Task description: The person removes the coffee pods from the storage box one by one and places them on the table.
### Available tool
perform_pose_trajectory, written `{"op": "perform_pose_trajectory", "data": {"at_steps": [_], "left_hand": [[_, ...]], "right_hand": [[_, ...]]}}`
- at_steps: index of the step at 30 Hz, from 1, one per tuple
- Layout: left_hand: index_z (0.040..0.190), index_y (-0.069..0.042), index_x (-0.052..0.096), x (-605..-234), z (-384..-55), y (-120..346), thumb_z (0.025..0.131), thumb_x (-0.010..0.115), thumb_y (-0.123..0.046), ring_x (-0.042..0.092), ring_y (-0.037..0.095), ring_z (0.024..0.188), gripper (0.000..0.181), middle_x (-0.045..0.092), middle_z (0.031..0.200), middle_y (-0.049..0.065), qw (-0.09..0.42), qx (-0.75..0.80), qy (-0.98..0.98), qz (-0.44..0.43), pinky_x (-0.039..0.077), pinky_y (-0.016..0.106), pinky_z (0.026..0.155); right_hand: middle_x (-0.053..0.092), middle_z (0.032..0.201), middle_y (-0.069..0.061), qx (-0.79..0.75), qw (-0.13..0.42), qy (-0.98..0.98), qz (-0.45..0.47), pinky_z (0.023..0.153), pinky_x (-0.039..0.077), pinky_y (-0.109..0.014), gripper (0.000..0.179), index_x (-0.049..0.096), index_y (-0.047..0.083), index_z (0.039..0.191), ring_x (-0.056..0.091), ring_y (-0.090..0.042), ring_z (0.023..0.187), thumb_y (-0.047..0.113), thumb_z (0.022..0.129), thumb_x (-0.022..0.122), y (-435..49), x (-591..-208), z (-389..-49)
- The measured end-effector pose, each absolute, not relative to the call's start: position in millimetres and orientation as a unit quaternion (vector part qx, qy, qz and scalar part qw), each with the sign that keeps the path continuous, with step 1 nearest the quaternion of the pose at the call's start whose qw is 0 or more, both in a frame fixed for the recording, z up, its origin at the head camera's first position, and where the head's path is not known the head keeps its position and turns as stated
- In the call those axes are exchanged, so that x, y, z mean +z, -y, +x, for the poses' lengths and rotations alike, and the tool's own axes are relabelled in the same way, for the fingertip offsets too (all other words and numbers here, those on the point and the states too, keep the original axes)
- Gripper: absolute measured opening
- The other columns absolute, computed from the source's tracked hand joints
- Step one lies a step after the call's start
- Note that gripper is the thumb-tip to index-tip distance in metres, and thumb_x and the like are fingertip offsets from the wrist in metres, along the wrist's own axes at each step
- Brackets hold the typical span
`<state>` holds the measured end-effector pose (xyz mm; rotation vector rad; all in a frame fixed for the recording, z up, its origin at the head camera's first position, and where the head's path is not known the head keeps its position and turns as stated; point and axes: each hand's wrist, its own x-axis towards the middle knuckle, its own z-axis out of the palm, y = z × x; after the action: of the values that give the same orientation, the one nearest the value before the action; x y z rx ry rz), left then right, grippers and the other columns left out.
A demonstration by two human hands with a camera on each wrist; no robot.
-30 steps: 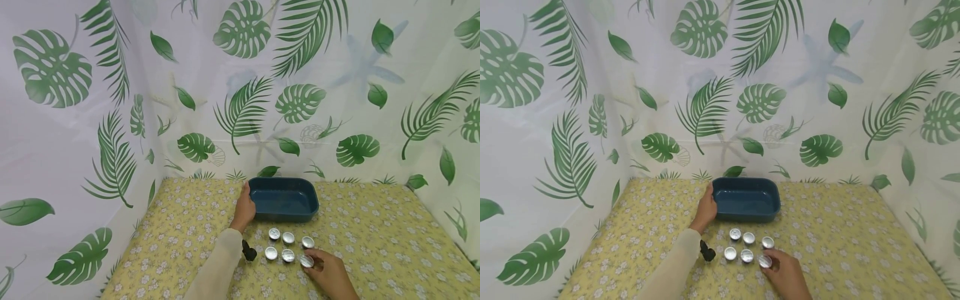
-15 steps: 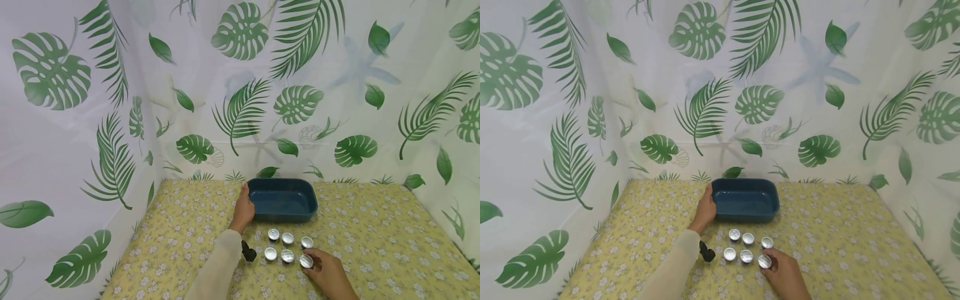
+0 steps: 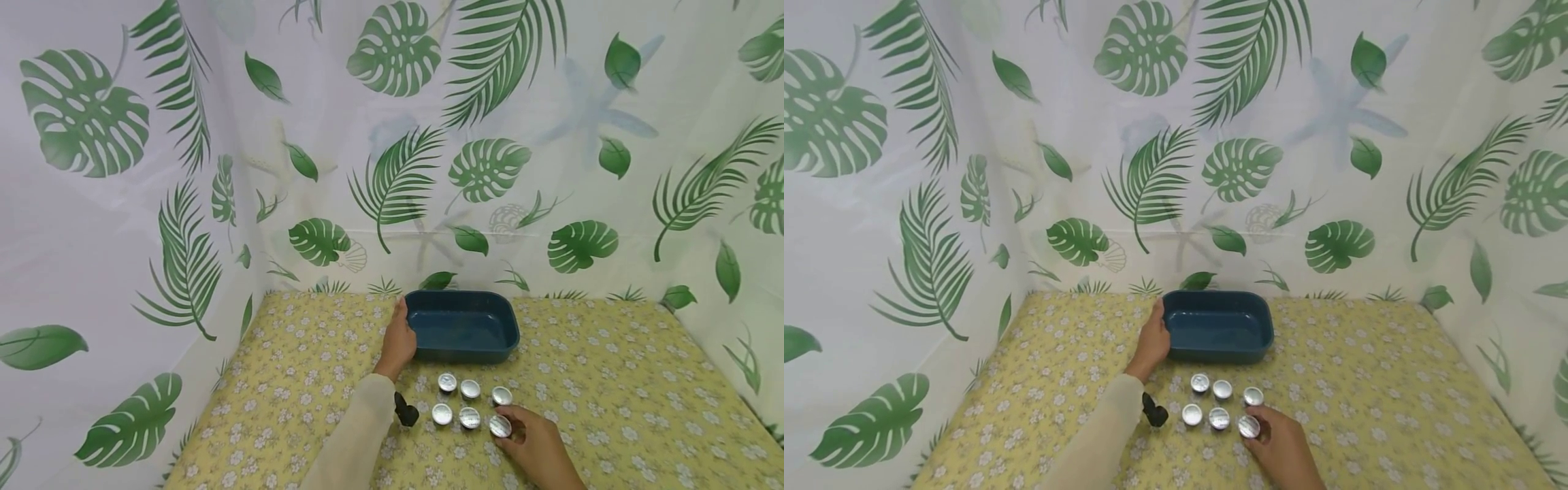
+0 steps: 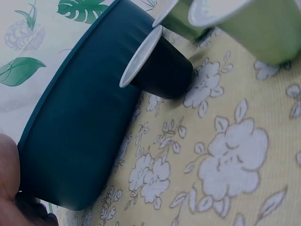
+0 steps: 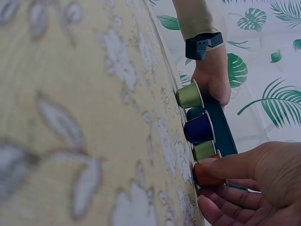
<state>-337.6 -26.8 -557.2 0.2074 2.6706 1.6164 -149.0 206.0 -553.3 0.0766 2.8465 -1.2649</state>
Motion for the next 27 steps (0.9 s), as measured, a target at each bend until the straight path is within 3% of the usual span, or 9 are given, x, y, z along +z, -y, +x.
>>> {"op": "perform_pose_trajectory", "data": {"at_steps": [3, 5, 6, 8, 10, 18, 22, 23, 27], "left_hand": [[0.165, -0.023, 0.006, -559, -338, 26, 0.110, 0.032, -0.004, 0.051, 0.030, 0.052, 0.064, 0.004, 0.170, 0.003, 0.008, 0.521, -0.851, 0.060, 0.040, 0.039, 0.057], [0.165, -0.024, 0.006, -560, -340, 26, 0.111, 0.031, -0.008, 0.066, 0.035, 0.082, 0.061, 0.006, 0.170, 0.002, 0.006, 0.525, -0.849, 0.060, 0.051, 0.043, 0.074], [0.165, -0.024, 0.006, -559, -340, 26, 0.112, 0.031, -0.010, 0.066, 0.035, 0.104, 0.060, 0.007, 0.170, 0.003, 0.005, 0.529, -0.847, 0.063, 0.051, 0.046, 0.086], [0.165, -0.024, 0.006, -559, -341, 27, 0.113, 0.030, -0.016, 0.045, 0.033, 0.140, 0.058, 0.008, 0.170, 0.004, 0.008, 0.534, -0.842, 0.067, 0.041, 0.051, 0.109], [0.165, -0.024, 0.005, -560, -340, 28, 0.114, 0.030, -0.023, 0.018, 0.030, 0.154, 0.057, 0.010, 0.170, 0.006, 0.014, 0.538, -0.840, 0.074, 0.025, 0.054, 0.120], [0.164, -0.035, 0.003, -559, -334, 43, 0.110, 0.029, -0.053, 0.025, 0.033, 0.152, 0.063, 0.016, 0.169, 0.002, 0.023, 0.565, -0.823, 0.055, 0.024, 0.061, 0.118], [0.165, -0.030, 0.005, -555, -332, 52, 0.109, 0.027, -0.056, 0.027, 0.033, 0.151, 0.066, 0.020, 0.168, 0.005, 0.005, 0.552, -0.831, 0.066, 0.024, 0.059, 0.119], [0.165, -0.029, 0.005, -554, -331, 55, 0.109, 0.026, -0.057, 0.038, 0.035, 0.146, 0.066, 0.031, 0.164, 0.010, 0.002, 0.545, -0.836, 0.066, 0.028, 0.058, 0.117], [0.165, -0.024, 0.008, -550, -327, 67, 0.109, 0.025, -0.056, 0.038, 0.038, 0.145, 0.067, 0.033, 0.162, 0.015, -0.011, 0.516, -0.854, 0.068, 0.029, 0.059, 0.116]], "right_hand": [[0.072, 0.099, -0.001, -0.399, 0.019, -0.916, 0.024, 0.061, 0.052, -0.027, 0.050, 0.071, 0.002, 0.121, 0.062, -0.011, 0.075, 0.003, 0.074, 0.088, -207, -552, -149], [0.072, 0.100, -0.002, -0.396, 0.024, -0.918, 0.023, 0.062, 0.053, -0.028, 0.051, 0.071, 0.002, 0.123, 0.064, -0.012, 0.077, 0.003, 0.075, 0.088, -208, -551, -149], [0.073, 0.101, -0.004, -0.393, 0.028, -0.919, 0.020, 0.063, 0.054, -0.029, 0.051, 0.070, 0.001, 0.124, 0.065, -0.013, 0.078, 0.004, 0.075, 0.088, -209, -550, -150], [0.073, 0.106, -0.008, -0.391, 0.036, -0.920, 0.013, 0.065, 0.056, -0.032, 0.053, 0.069, 0.000, 0.125, 0.067, -0.016, 0.082, 0.003, 0.076, 0.087, -210, -548, -150], [0.073, 0.110, -0.011, -0.385, 0.048, -0.922, 0.007, 0.068, 0.058, -0.035, 0.053, 0.068, -0.001, 0.127, 0.069, -0.020, 0.086, 0.000, 0.077, 0.085, -212, -546, -149], [0.069, 0.119, -0.021, -0.374, 0.115, -0.920, -0.020, 0.076, 0.058, -0.044, 0.052, 0.063, -0.009, 0.130, 0.069, -0.035, 0.098, -0.013, 0.080, 0.074, -219, -523, -147], [0.067, 0.121, -0.021, -0.350, 0.167, -0.921, -0.017, 0.078, 0.058, -0.046, 0.052, 0.062, -0.006, 0.133, 0.066, -0.038, 0.104, -0.004, 0.084, 0.078, -224, -509, -150], [0.067, 0.121, -0.020, -0.342, 0.177, -0.923, -0.017, 0.079, 0.058, -0.046, 0.053, 0.062, -0.005, 0.133, 0.066, -0.039, 0.105, -0.002, 0.083, 0.079, -225, -505, -151], [0.067, 0.124, -0.021, -0.332, 0.185, -0.924, -0.042, 0.082, 0.057, -0.048, 0.054, 0.064, -0.004, 0.132, 0.065, -0.040, 0.108, 0.005, 0.083, 0.082, -235, -494, -156]]}}
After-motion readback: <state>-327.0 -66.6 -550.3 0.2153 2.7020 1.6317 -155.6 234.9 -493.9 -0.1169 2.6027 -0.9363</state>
